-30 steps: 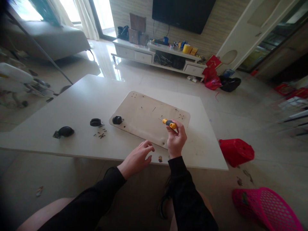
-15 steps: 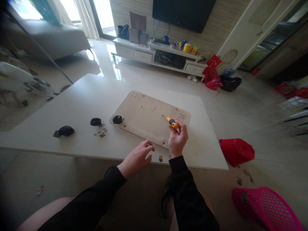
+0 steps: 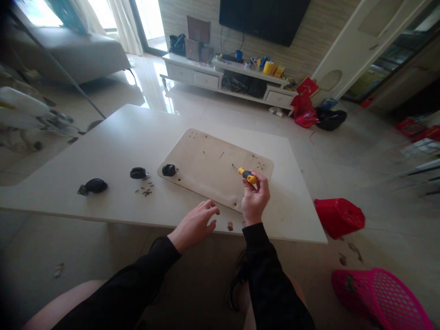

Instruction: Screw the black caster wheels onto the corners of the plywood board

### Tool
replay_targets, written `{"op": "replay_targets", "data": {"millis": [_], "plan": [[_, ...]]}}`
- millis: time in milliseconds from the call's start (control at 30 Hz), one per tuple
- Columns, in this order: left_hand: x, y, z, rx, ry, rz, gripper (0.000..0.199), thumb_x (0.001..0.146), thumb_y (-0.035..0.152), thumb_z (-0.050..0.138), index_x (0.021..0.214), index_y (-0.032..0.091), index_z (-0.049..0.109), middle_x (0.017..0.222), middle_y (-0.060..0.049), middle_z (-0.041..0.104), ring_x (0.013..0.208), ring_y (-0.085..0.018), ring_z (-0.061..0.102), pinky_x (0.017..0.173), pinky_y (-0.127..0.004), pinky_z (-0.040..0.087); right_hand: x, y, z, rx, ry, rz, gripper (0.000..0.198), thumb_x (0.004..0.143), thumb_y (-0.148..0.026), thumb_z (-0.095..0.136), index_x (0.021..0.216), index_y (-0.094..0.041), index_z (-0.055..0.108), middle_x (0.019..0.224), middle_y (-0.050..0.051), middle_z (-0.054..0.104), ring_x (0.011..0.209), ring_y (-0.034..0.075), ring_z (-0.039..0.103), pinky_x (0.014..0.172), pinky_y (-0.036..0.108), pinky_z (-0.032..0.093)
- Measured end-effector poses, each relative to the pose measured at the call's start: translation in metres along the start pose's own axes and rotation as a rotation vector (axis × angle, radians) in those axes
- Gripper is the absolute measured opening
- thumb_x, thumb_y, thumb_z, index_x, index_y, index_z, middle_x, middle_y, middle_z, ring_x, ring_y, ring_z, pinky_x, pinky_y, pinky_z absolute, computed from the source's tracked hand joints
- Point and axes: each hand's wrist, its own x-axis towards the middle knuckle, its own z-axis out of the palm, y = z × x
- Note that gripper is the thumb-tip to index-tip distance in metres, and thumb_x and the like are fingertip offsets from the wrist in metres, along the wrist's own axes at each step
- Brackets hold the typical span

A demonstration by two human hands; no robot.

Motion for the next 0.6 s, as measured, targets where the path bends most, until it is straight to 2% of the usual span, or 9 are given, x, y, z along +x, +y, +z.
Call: {"op": "replay_targets", "data": {"millis": [67, 133, 233, 333, 433, 600], "plan": [[0.001, -0.002, 0.005, -0.065, 0.045, -0.093, 0.028, 0.090, 0.010, 0.062, 0.116, 0.020, 0.064, 0.127, -0.014, 0.066, 0.125, -0.033, 0.064, 0.112, -0.052, 0.052, 0.000, 0.000, 0.000, 0.002, -0.001, 0.003, 0.034, 0.086, -0.039, 0.084, 0.112, -0.021, 0.070, 0.119, 0.009, 0.075, 0.116, 0.023, 0.076, 0.105, 0.045, 0.065], [0.005, -0.004, 0.011, -0.267, 0.135, -0.262, 0.042, 0.089, 0.013, 0.066, 0.129, 0.018, 0.059, 0.134, -0.018, 0.064, 0.130, -0.035, 0.063, 0.116, -0.054, 0.050, 0.000, 0.000, 0.000, 0.005, -0.001, 0.008, 0.035, 0.085, -0.038, 0.084, 0.112, -0.021, 0.070, 0.119, 0.010, 0.075, 0.116, 0.024, 0.076, 0.104, 0.045, 0.065], [0.015, -0.004, 0.016, -0.795, 0.249, -0.609, 0.057, 0.090, 0.020, 0.069, 0.143, 0.013, 0.047, 0.141, -0.025, 0.061, 0.130, -0.035, 0.065, 0.112, -0.052, 0.054, -0.001, -0.001, 0.000, 0.010, 0.003, 0.018, 0.035, 0.085, -0.037, 0.084, 0.112, -0.020, 0.070, 0.119, 0.010, 0.076, 0.116, 0.024, 0.077, 0.102, 0.045, 0.066], [0.022, -0.002, 0.012, -1.326, 0.370, -0.846, 0.048, 0.103, 0.033, 0.054, 0.147, 0.013, 0.045, 0.151, -0.027, 0.057, 0.132, -0.033, 0.067, 0.107, -0.046, 0.059, -0.001, -0.003, 0.000, 0.022, 0.004, 0.024, 0.034, 0.085, -0.035, 0.085, 0.112, -0.020, 0.070, 0.118, 0.010, 0.076, 0.116, 0.024, 0.077, 0.102, 0.044, 0.066], [0.023, -0.001, 0.004, -1.648, 0.456, -0.941, 0.056, 0.111, 0.047, 0.035, 0.155, 0.015, 0.044, 0.162, -0.026, 0.050, 0.142, -0.031, 0.063, 0.106, -0.042, 0.061, -0.002, -0.003, 0.000, 0.031, -0.005, 0.031, 0.034, 0.085, -0.035, 0.085, 0.111, -0.020, 0.070, 0.118, 0.010, 0.076, 0.116, 0.024, 0.077, 0.103, 0.045, 0.066], [0.021, -0.004, 0.001, -1.775, 0.437, -0.941, 0.069, 0.110, 0.054, 0.031, 0.166, 0.015, 0.037, 0.168, -0.025, 0.047, 0.151, -0.031, 0.057, 0.103, -0.040, 0.063, -0.003, 0.000, -0.001, 0.020, -0.010, 0.043, 0.035, 0.085, -0.035, 0.084, 0.113, -0.020, 0.069, 0.120, 0.010, 0.076, 0.117, 0.024, 0.077, 0.106, 0.048, 0.065]]}}
